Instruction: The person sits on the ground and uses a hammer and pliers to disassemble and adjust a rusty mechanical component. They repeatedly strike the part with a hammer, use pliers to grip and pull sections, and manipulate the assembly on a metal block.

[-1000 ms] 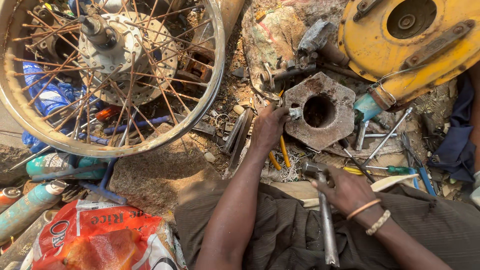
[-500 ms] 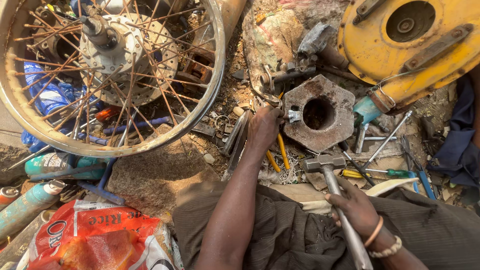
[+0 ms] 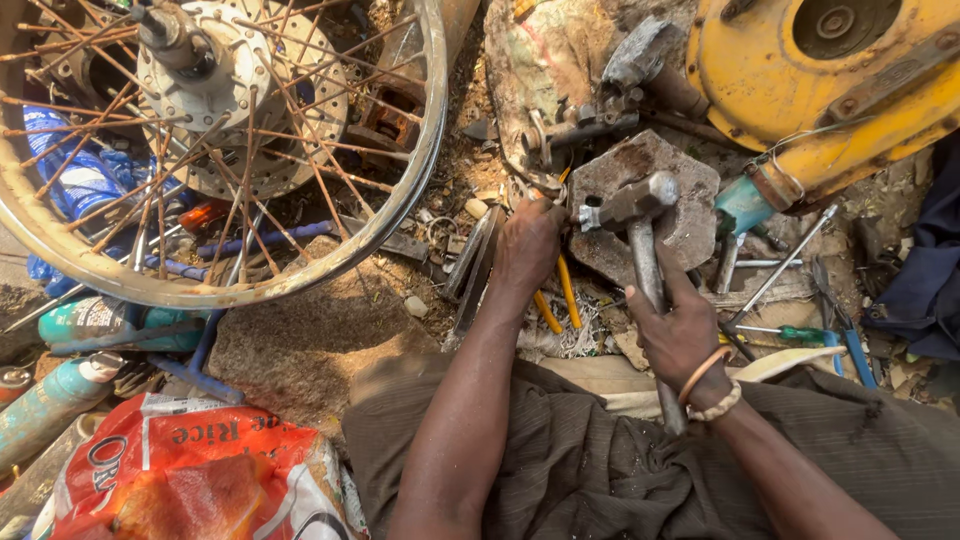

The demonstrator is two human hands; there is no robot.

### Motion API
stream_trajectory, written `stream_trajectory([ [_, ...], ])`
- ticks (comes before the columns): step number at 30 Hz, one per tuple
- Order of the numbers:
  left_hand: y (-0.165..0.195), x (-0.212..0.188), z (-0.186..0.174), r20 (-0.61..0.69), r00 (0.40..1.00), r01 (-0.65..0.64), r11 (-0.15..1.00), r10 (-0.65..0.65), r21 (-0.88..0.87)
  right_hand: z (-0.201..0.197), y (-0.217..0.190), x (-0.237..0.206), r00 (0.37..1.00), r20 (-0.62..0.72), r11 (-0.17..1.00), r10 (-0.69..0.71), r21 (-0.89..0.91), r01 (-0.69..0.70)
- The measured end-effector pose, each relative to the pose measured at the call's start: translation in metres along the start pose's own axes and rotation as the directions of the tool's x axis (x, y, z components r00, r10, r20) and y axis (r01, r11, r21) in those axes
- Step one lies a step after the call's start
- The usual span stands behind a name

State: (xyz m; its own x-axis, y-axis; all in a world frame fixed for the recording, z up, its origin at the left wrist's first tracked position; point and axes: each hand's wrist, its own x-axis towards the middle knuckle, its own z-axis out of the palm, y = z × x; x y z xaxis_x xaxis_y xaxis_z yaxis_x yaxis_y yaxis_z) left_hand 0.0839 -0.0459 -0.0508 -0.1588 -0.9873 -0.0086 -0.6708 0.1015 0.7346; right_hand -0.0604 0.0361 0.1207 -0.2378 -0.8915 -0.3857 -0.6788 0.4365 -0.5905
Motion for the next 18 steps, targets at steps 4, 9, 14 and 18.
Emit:
stream_trajectory([
  [4, -0.001, 0.001, 0.000, 0.058, 0.995, 0.077, 0.996, -0.075, -0.032, -0.036, 0.005, -0.016, 0.942, -0.218, 0.954, -0.256, 0.100, 0.283],
  [9, -0.004, 0.002, 0.006, -0.007, 1.000, -0.025, 0.999, 0.026, 0.046, -0.013, 0.007, -0.003, 0.847, -0.352, 0.909, -0.399, -0.027, 0.417],
  [14, -0.007, 0.005, 0.006, -0.056, 0.990, -0.124, 0.985, 0.131, 0.116, -0.001, 0.012, 0.011, 0.994, 0.073, 0.984, 0.084, -0.164, -0.071],
  [18, -0.007, 0.002, 0.008, -0.112, 0.985, -0.118, 0.988, 0.128, 0.096, -0.045, 0.005, -0.012, 0.941, -0.188, 0.957, -0.281, 0.023, 0.291],
])
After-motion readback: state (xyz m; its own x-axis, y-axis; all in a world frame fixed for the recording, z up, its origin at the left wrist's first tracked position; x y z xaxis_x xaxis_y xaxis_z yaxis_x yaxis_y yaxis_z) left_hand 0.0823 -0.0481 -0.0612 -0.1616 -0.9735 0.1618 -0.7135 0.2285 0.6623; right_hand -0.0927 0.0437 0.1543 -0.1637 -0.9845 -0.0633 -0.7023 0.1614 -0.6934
